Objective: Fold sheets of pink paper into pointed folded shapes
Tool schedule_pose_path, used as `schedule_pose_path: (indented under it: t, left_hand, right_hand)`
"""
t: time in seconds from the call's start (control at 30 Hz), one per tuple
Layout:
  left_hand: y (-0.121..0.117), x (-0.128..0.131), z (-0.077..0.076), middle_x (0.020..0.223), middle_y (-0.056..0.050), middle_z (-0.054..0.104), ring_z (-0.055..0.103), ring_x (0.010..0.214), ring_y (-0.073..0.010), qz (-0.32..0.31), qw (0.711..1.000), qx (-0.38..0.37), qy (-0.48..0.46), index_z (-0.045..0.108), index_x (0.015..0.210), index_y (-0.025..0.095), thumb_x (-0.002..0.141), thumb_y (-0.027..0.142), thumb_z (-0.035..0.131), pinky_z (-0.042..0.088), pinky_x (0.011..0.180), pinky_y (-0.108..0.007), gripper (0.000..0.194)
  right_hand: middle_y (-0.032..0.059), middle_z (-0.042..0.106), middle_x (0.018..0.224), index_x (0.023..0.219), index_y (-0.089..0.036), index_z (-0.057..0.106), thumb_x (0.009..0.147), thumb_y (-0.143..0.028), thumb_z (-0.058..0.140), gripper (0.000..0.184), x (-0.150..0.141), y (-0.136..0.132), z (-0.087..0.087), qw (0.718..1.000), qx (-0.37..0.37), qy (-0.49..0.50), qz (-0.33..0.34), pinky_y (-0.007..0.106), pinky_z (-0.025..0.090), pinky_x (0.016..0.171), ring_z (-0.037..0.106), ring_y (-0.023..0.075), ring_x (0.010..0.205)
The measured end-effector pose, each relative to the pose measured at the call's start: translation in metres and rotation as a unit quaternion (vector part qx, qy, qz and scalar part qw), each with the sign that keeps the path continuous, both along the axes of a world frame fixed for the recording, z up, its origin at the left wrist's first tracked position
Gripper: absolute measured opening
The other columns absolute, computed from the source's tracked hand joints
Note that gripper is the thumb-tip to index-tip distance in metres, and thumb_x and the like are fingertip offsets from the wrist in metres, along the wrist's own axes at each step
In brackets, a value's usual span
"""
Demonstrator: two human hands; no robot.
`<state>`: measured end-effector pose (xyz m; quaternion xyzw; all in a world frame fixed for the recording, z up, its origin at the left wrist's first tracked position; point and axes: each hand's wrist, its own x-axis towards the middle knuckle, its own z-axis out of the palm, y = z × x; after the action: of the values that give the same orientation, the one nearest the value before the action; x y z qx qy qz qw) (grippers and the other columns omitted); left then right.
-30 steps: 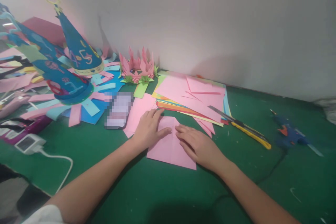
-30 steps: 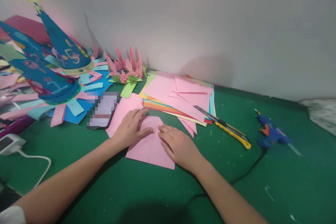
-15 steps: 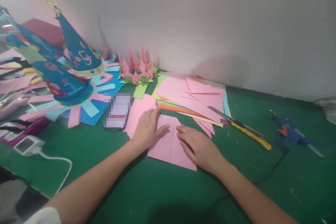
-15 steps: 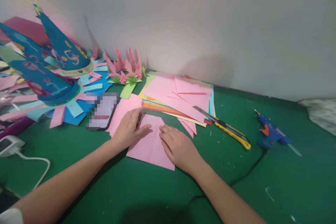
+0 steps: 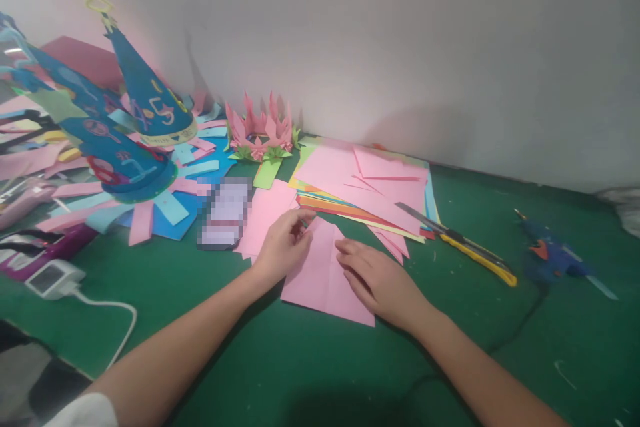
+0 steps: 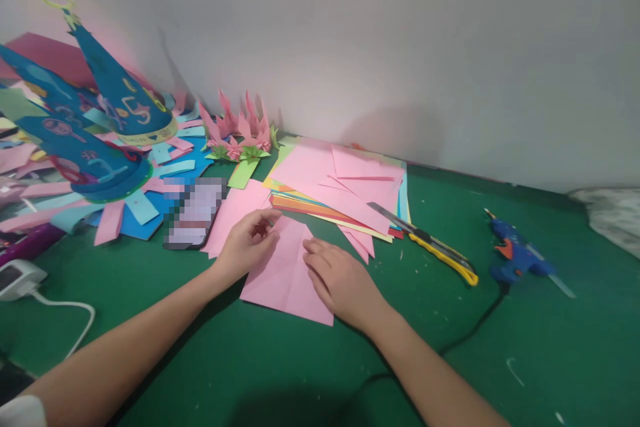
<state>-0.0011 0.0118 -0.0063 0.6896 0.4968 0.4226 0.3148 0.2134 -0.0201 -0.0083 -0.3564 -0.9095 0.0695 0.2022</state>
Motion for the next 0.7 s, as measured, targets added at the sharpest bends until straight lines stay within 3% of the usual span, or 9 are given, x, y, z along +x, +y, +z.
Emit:
schedule_pose_path:
  t: [0.07,0.2,0.33,0.7]
  left_hand:
    - [-0.001,-0.0022,-0.0007,0.084,-0.003,0.061,0.055,0.075,-0.0137,-0.033,0.994,0.072,0.074,0.06,0.089,0.018,0.074,0.002,0.046,0.047,0.07,-0.029,0.026]
    - [-0.0021,-0.0046,-0.0042,0.086,-0.006,0.062,0.055,0.084,-0.0185,-0.109,0.968,0.156,0.162,0.063,0.086,0.017,0.077,0.002,0.047,0.047,0.075,-0.034,0.023]
    - [-0.0013,-0.0046,-0.0045,0.089,-0.007,0.062,0.055,0.085,-0.0183,-0.153,0.951,0.189,0.189,0.064,0.086,0.015,0.085,0.01,0.049,0.047,0.077,-0.033,0.015]
    - [0.0007,-0.0058,0.001,0.097,-0.007,0.068,0.061,0.098,-0.0172,-0.246,0.918,0.239,0.201,0.064,0.085,0.014,0.091,0.014,0.046,0.048,0.087,-0.031,0.019]
  right_hand:
    - [0.0128,0.059,0.125,0.11,-0.016,0.058,0.089,-0.015,0.042,0.026,0.0001,0.0002,0.0001,1.0,-0.001,0.003,-0.001,0.044,0.047,0.097,0.053,0.0239,0.117]
    - [0.0123,0.059,0.125,0.108,-0.016,0.058,0.089,-0.015,0.042,0.025,0.0007,0.0003,0.0001,1.0,0.002,0.003,0.001,0.043,0.048,0.097,0.053,0.0235,0.117]
    - [0.0109,0.059,0.126,0.109,-0.017,0.058,0.089,-0.014,0.042,0.026,0.0024,0.0012,0.0006,1.0,-0.004,0.002,0.002,0.042,0.048,0.097,0.053,0.0226,0.118]
    - [0.011,0.059,0.126,0.11,-0.018,0.058,0.09,-0.014,0.042,0.027,0.0062,0.004,0.0002,1.0,-0.015,0.003,0.015,0.044,0.046,0.099,0.052,0.0223,0.119]
